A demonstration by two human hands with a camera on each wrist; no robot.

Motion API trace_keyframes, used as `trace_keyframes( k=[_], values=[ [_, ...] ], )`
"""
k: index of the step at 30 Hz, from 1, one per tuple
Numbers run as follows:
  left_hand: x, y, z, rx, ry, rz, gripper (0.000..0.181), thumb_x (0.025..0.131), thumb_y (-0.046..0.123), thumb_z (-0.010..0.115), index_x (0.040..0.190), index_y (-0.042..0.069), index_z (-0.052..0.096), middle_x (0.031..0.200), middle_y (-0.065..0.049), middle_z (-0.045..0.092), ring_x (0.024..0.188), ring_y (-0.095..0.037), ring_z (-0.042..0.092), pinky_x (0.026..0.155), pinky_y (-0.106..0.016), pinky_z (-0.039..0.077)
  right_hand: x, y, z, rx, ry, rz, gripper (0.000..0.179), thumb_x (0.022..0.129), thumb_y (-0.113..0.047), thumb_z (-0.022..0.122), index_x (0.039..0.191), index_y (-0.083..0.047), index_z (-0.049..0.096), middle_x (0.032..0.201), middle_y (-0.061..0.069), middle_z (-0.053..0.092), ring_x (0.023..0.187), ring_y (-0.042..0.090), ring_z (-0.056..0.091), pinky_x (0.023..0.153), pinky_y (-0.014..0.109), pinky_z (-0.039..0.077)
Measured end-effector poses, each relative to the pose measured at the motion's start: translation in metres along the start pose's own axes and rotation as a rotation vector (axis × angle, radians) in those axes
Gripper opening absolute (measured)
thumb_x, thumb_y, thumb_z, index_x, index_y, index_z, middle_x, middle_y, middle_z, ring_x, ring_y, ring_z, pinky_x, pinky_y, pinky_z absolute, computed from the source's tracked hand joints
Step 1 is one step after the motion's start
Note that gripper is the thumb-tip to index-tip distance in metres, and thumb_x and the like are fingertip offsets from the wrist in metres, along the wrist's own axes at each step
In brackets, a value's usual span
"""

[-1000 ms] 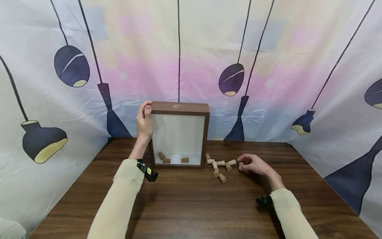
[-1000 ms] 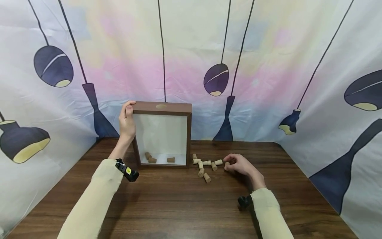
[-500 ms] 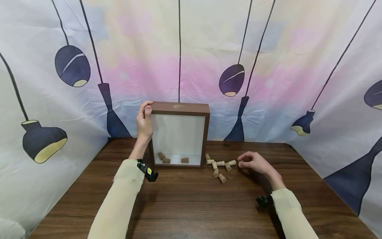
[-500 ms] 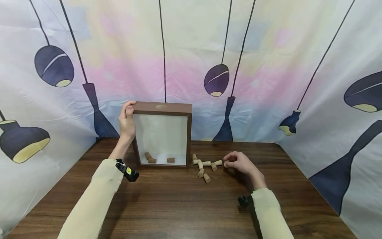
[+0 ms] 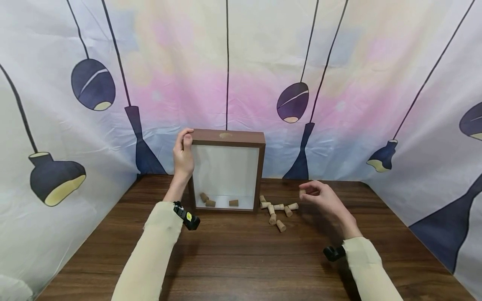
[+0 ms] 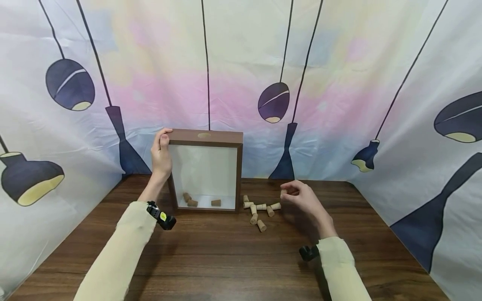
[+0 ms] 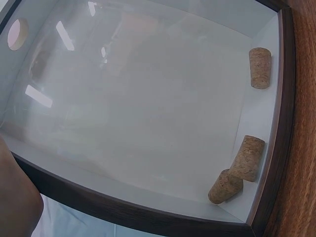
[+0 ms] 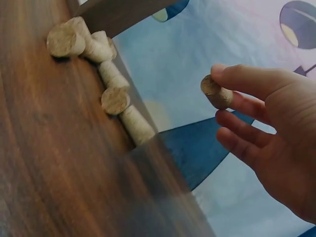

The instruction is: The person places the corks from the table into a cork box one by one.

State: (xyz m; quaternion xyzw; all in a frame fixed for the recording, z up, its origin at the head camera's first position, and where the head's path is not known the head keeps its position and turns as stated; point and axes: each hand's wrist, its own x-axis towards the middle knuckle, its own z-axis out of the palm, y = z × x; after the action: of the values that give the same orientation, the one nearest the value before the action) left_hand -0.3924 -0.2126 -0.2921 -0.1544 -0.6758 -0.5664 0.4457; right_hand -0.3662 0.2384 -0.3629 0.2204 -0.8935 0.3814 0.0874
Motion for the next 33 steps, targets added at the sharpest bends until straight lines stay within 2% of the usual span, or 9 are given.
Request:
trace_keyframes(
  k=[6,12,19,24,27,29,30,33],
  values=[
    [0.001,-0.001,0.000,0.013,-0.012,0.017,0.071,0.096,0.071,0.038,0.134,0.014,0.057,0.087,0.007,0.046,0.055,-0.008,0.022,0.054,-0.027,0.022,0.003,-0.015,-0.003,0.013,0.076,-0.060,0.038,0.092,-0.028,0.072,0.125,-0.010,0.067,0.114,0.010,0.066,0.096,0.016,0.066,0.079,0.024,0.053],
    [0.001,-0.001,0.001,0.008,-0.020,0.022,0.068,0.097,0.068,0.038,0.134,0.015,0.057,0.082,0.005,0.042,0.053,-0.007,0.022,0.053,-0.027,0.022,0.009,-0.034,-0.008,0.015,0.131,-0.106,0.035,0.092,-0.029,0.072,0.123,-0.012,0.068,0.111,0.008,0.065,0.090,0.008,0.062,0.079,0.022,0.051],
    [0.000,-0.002,-0.001,0.016,-0.012,0.018,0.067,0.097,0.068,0.037,0.134,0.015,0.057,0.072,0.005,0.036,0.051,-0.008,0.022,0.051,-0.027,0.022,0.026,-0.067,-0.020,-0.027,0.182,-0.236,0.030,0.090,-0.022,0.075,0.118,-0.011,0.071,0.108,0.008,0.067,0.088,0.009,0.061,0.078,0.018,0.050],
    [0.001,-0.001,-0.002,0.008,-0.009,0.006,0.065,0.098,0.066,0.038,0.134,0.015,0.057,0.081,0.005,0.044,0.055,-0.007,0.026,0.056,-0.027,0.025,0.038,-0.092,-0.027,-0.053,0.207,-0.291,0.030,0.090,-0.022,0.076,0.118,-0.013,0.071,0.110,0.004,0.065,0.090,0.009,0.062,0.080,0.021,0.051],
    [0.000,-0.001,-0.003,-0.001,-0.018,0.002,0.058,0.103,0.057,0.039,0.136,0.012,0.056,0.090,0.001,0.047,0.055,-0.006,0.025,0.056,-0.027,0.024,0.042,-0.107,-0.028,-0.053,0.204,-0.297,0.031,0.090,-0.025,0.075,0.119,-0.015,0.070,0.112,0.002,0.064,0.093,0.011,0.062,0.081,0.022,0.051],
    [-0.003,0.010,-0.004,-0.003,-0.026,0.002,0.054,0.105,0.050,0.039,0.137,0.008,0.055,0.091,0.002,0.047,0.055,-0.004,0.024,0.056,-0.026,0.023,0.046,-0.117,-0.029,-0.051,0.202,-0.311,0.032,0.090,-0.025,0.076,0.120,-0.015,0.070,0.113,0.002,0.064,0.094,0.014,0.063,0.080,0.019,0.050],
    [-0.003,0.011,-0.004,-0.005,-0.025,0.000,0.054,0.105,0.050,0.039,0.137,0.009,0.055,0.095,0.004,0.048,0.056,-0.004,0.024,0.056,-0.026,0.023,0.048,-0.122,-0.029,-0.051,0.203,-0.320,0.032,0.089,-0.025,0.076,0.119,-0.014,0.071,0.113,0.003,0.064,0.094,0.015,0.063,0.081,0.021,0.051],
    [-0.007,0.028,-0.004,-0.015,-0.029,-0.002,0.051,0.107,0.043,0.040,0.136,0.003,0.054,0.099,0.006,0.049,0.058,-0.003,0.024,0.058,-0.026,0.024,0.054,-0.138,-0.029,-0.053,0.210,-0.364,0.033,0.088,-0.022,0.078,0.119,-0.012,0.071,0.113,0.004,0.064,0.095,0.020,0.063,0.083,0.027,0.052]
  ],
)
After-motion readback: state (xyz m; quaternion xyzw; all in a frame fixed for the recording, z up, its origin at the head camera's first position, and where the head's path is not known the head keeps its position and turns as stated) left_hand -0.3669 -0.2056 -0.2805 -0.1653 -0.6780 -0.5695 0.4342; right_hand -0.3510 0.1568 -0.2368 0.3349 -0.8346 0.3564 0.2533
